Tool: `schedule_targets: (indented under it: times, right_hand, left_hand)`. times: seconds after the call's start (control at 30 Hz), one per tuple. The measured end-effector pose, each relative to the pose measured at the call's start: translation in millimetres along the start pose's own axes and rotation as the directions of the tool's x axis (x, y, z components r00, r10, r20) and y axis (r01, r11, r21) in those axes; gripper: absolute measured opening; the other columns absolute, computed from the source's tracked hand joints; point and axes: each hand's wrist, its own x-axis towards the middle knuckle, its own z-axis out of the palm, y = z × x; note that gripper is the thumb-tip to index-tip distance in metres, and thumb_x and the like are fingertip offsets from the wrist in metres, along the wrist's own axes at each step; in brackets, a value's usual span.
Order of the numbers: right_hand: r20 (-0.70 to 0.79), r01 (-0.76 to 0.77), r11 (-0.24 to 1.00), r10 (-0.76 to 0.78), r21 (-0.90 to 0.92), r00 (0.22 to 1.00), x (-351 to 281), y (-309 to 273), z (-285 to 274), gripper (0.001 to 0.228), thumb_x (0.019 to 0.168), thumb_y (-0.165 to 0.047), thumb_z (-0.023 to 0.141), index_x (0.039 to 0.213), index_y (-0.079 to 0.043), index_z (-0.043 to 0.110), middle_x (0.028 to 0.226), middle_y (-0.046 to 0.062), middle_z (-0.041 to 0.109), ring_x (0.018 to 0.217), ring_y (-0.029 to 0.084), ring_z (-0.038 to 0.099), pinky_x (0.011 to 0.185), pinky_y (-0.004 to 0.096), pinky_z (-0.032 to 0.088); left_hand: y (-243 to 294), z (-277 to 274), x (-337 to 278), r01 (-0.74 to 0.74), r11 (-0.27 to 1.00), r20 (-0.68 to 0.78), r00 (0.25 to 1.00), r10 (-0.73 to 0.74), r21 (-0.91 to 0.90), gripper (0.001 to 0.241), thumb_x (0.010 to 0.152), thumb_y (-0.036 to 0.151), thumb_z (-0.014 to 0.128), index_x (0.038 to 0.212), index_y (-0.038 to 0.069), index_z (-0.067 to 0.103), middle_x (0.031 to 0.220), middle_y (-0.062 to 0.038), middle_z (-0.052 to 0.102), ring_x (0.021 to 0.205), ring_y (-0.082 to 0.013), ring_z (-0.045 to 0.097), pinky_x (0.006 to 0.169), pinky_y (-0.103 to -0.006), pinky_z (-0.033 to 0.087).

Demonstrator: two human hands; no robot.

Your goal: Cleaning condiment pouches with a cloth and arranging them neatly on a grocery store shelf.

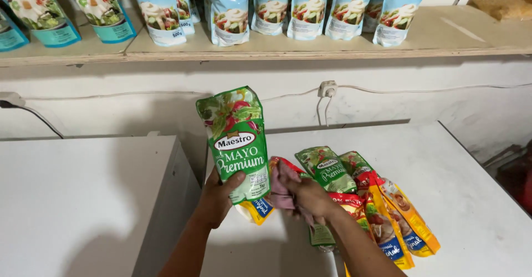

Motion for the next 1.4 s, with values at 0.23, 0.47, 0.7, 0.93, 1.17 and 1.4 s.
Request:
schedule_targets:
  times: [0.23,0.47,0.7,0.93,1.17,1.4]
  right_hand:
    - [0.236,-0.179,0.94,0.111,0.29,0.965,10.7,3.1,16.9,0.041,0.089,-0.021,0.074,0.061,0.006,0.06,0.037,0.016,0.045,0.049,0.031,0.069,0.083,0.042,0.066]
    - [0.209,-0.117,0.943,0.052,0.311,0.977,75.6,53.2,-14.2,0.018,0.086,-0.007,0.073,0.096,0.001,0.061,0.076,0.008,0.06,0.067,0.026,0.067,0.064,0.04,0.062]
    - [-0.096,-0.118,0.972,0.14,0.205,0.986,77.5,60.5,-24.3,0.02,0.088,-0.012,0.067,0.102,0.001,0.063,0.076,0.01,0.063,0.064,0.024,0.066,0.059,0.041,0.06]
    - [-0.099,-0.144,0.978,0.16,0.151,0.982,89.4,81.5,-54.0,0.034,0.08,-0.002,0.068,0.112,0.0,0.059,0.074,0.013,0.051,0.057,0.026,0.053,0.048,0.034,0.047]
    - [-0.133,-0.221,0.975,0.218,-0.008,0.967,-2.7,54.3,-13.0,0.048,0.085,-0.006,0.059,0.131,0.006,0.055,0.087,0.015,0.055,0.07,0.025,0.059,0.06,0.035,0.053]
    - [-0.126,-0.253,0.965,0.243,-0.072,0.962,3.0,93.1,-26.9,0.059,0.088,-0.01,0.06,0.144,0.003,0.049,0.089,0.019,0.058,0.072,0.032,0.066,0.059,0.043,0.061]
  left_hand:
    - [8.9,10.2,-9.3,0.042,0.959,0.112,0.991,-0.076,0.281,0.05,0.08,0.009,0.088,0.12,0.007,0.058,0.108,-0.016,0.075,0.103,-0.03,0.073,0.095,-0.0512,0.06]
    - [-18.4,-5.7,21.3,0.053,0.897,0.23,0.958,-0.17,0.439,0.058,0.07,0.009,0.097,0.119,0.004,0.066,0.105,-0.017,0.077,0.102,-0.0301,0.073,0.099,-0.0498,0.057]
    - [-56.0,2.6,30.6,-0.002,0.924,0.309,0.943,-0.126,0.383,0.048,0.063,0.004,0.099,0.105,0.007,0.078,0.096,-0.007,0.079,0.09,-0.0164,0.073,0.09,-0.0347,0.059]
    - [-87.0,4.0,27.8,0.225,0.93,0.043,0.968,-0.248,0.29,0.049,0.071,0.015,0.098,0.113,0.001,0.075,0.101,-0.011,0.077,0.093,-0.021,0.074,0.085,-0.0371,0.062]
    - [-122.5,-10.8,7.1,0.305,0.901,0.023,0.944,-0.328,0.307,0.058,0.069,0.02,0.098,0.118,0.003,0.07,0.102,-0.008,0.073,0.094,-0.0183,0.074,0.084,-0.0355,0.063]
    - [-150.4,-29.1,-1.9,0.403,0.813,0.012,0.893,-0.449,0.419,0.064,0.066,0.03,0.102,0.118,0.013,0.07,0.107,-0.005,0.073,0.097,-0.0175,0.071,0.081,-0.037,0.057]
